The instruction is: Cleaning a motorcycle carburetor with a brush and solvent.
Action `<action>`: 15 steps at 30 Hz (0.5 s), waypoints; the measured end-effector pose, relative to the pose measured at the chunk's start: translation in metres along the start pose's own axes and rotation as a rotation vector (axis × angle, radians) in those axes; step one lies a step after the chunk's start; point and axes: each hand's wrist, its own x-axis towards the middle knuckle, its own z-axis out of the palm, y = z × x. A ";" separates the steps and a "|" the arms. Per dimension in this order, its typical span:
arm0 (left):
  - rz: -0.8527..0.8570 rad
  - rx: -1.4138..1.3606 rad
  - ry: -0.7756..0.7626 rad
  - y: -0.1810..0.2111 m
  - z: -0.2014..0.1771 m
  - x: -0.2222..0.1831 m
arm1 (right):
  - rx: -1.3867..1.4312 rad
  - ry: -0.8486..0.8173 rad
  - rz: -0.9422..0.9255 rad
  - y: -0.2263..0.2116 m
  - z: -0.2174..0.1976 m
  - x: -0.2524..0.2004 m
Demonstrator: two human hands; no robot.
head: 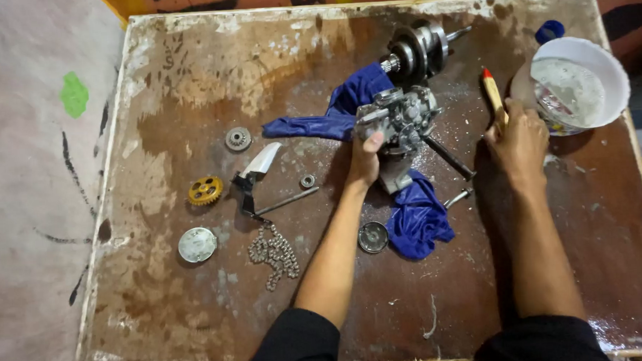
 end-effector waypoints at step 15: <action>-0.202 -0.490 -0.004 -0.044 -0.013 0.008 | 0.695 0.315 0.005 -0.011 -0.008 -0.014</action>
